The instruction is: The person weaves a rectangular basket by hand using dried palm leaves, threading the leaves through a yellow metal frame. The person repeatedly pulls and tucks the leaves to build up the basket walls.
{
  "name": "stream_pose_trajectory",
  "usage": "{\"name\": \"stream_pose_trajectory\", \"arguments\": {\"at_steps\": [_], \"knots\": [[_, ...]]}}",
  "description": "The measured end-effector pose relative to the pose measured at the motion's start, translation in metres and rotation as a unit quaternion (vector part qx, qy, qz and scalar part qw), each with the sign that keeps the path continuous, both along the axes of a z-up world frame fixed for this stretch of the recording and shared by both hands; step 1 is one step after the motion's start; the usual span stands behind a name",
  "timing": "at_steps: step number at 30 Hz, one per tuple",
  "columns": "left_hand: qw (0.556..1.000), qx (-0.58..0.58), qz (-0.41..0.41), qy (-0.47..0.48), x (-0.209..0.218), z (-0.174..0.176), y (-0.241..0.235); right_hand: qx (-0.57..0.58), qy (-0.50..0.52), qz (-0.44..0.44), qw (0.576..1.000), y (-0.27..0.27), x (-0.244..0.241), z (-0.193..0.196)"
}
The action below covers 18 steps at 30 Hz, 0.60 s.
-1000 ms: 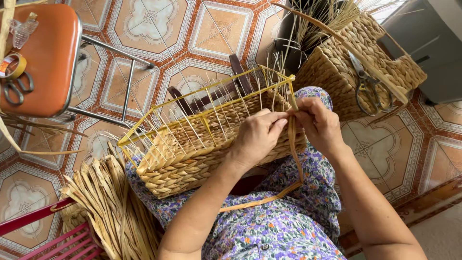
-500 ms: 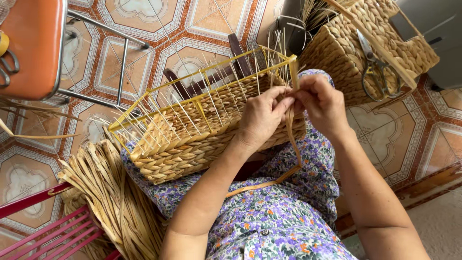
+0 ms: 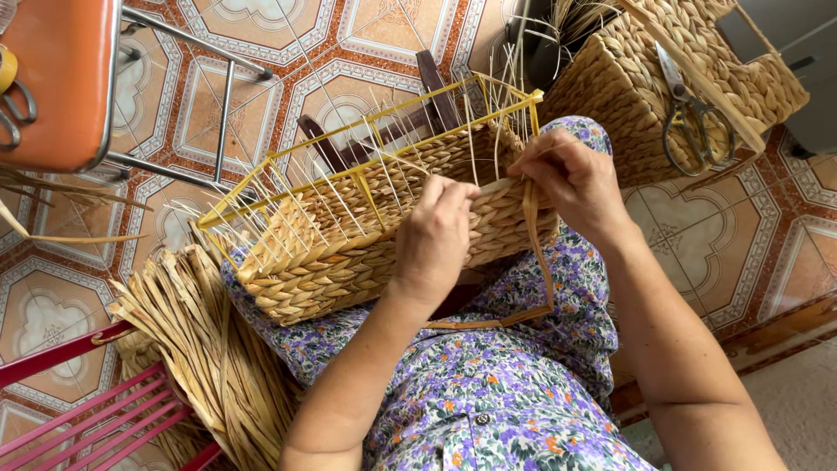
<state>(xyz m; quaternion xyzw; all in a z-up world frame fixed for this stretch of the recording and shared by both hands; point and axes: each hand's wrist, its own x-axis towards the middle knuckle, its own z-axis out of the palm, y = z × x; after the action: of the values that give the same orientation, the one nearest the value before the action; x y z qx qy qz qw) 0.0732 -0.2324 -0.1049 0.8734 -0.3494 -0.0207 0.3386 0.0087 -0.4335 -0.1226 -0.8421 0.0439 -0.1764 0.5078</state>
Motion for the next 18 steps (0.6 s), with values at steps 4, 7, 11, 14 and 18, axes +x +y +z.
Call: {"name": "stream_pose_trajectory", "arguments": {"at_steps": [4,7,11,14,18], "knots": [[0.995,-0.036,-0.012,-0.09,-0.025,0.005,-0.015,0.016,0.027,-0.001,1.0,0.002,0.007,-0.003],[0.989,-0.014,-0.005,-0.147,-0.038,0.0,-0.033,-0.026,0.046,-0.009,0.999,-0.01,0.004,0.006],[0.997,0.028,-0.06,0.036,-0.023,-0.002,-0.023,-0.014,0.049,-0.044,0.998,-0.022,-0.011,0.029],[0.955,0.08,-0.097,0.268,0.011,0.006,0.004,-0.098,0.001,0.055,0.994,-0.013,-0.013,0.033],[0.796,-0.149,-0.136,0.57,0.05,0.02,0.031,-0.165,-0.027,0.08,0.983,0.003,0.002,0.021]]}}
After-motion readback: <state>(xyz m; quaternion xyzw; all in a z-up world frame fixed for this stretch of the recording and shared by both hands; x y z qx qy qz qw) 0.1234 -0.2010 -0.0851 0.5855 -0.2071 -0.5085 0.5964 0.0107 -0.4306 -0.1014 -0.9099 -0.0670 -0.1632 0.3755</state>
